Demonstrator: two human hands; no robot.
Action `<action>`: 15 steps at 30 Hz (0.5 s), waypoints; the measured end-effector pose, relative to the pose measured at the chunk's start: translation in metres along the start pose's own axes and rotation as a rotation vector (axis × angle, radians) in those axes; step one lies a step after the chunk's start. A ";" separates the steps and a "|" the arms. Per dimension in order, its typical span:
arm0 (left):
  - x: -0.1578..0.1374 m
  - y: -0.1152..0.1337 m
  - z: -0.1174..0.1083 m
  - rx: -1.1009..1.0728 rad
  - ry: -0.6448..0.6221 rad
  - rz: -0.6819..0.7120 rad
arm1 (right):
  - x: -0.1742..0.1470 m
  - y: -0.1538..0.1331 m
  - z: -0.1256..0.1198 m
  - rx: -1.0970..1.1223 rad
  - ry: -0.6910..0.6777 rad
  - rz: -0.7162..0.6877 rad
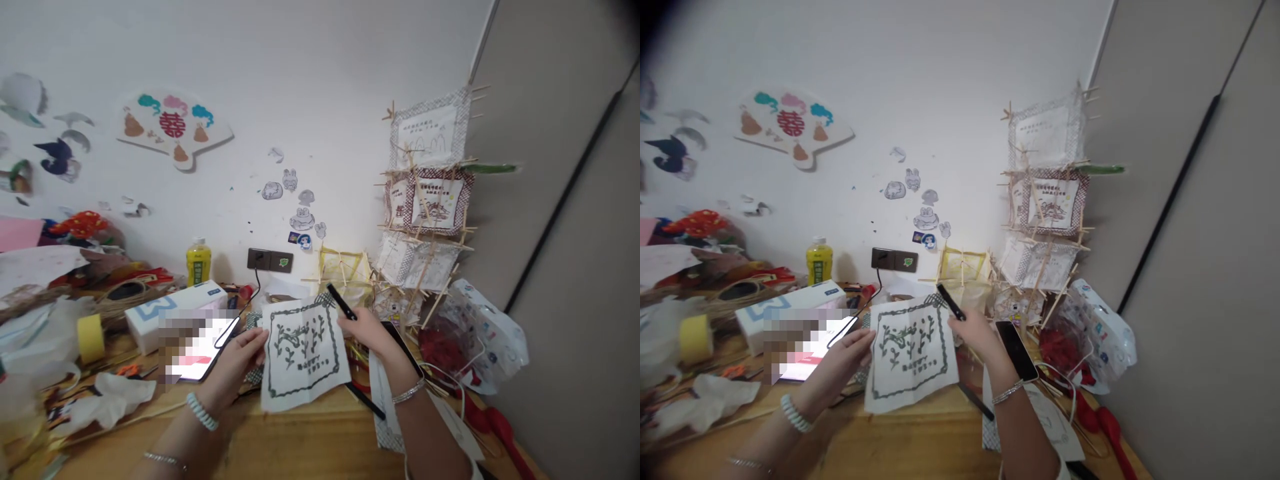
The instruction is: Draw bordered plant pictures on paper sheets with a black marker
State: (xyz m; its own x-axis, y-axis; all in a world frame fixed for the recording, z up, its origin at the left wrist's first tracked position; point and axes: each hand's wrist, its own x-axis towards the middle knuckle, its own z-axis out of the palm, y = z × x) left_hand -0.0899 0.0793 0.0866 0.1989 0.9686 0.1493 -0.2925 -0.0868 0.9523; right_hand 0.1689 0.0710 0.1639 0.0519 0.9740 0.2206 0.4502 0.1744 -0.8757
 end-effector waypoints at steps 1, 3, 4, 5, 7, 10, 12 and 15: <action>-0.001 0.003 -0.002 0.000 0.028 -0.013 | -0.002 0.000 0.002 -0.023 -0.027 -0.002; -0.003 0.009 -0.004 0.005 0.054 -0.057 | -0.004 0.000 0.006 -0.083 -0.086 -0.024; -0.004 0.012 -0.004 0.009 0.049 -0.082 | -0.004 0.000 0.008 -0.115 -0.111 -0.048; -0.005 0.014 -0.004 0.012 0.036 -0.108 | -0.004 0.001 0.010 -0.144 -0.133 -0.079; -0.007 0.014 -0.003 0.011 -0.006 -0.154 | -0.004 0.003 0.016 -0.179 -0.175 -0.129; -0.007 0.009 -0.001 -0.006 -0.084 -0.189 | -0.005 0.006 0.032 -0.178 -0.270 -0.151; -0.006 0.005 0.001 -0.021 -0.142 -0.193 | -0.008 0.007 0.045 -0.172 -0.367 -0.174; -0.005 0.001 0.005 -0.029 -0.246 -0.220 | -0.011 0.008 0.064 -0.132 -0.425 -0.229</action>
State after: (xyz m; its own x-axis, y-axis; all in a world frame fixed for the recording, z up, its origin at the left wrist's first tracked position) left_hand -0.0867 0.0728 0.0879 0.4794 0.8776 0.0038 -0.2428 0.1285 0.9615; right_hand 0.1145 0.0706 0.1267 -0.4174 0.8902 0.1823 0.5178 0.3979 -0.7574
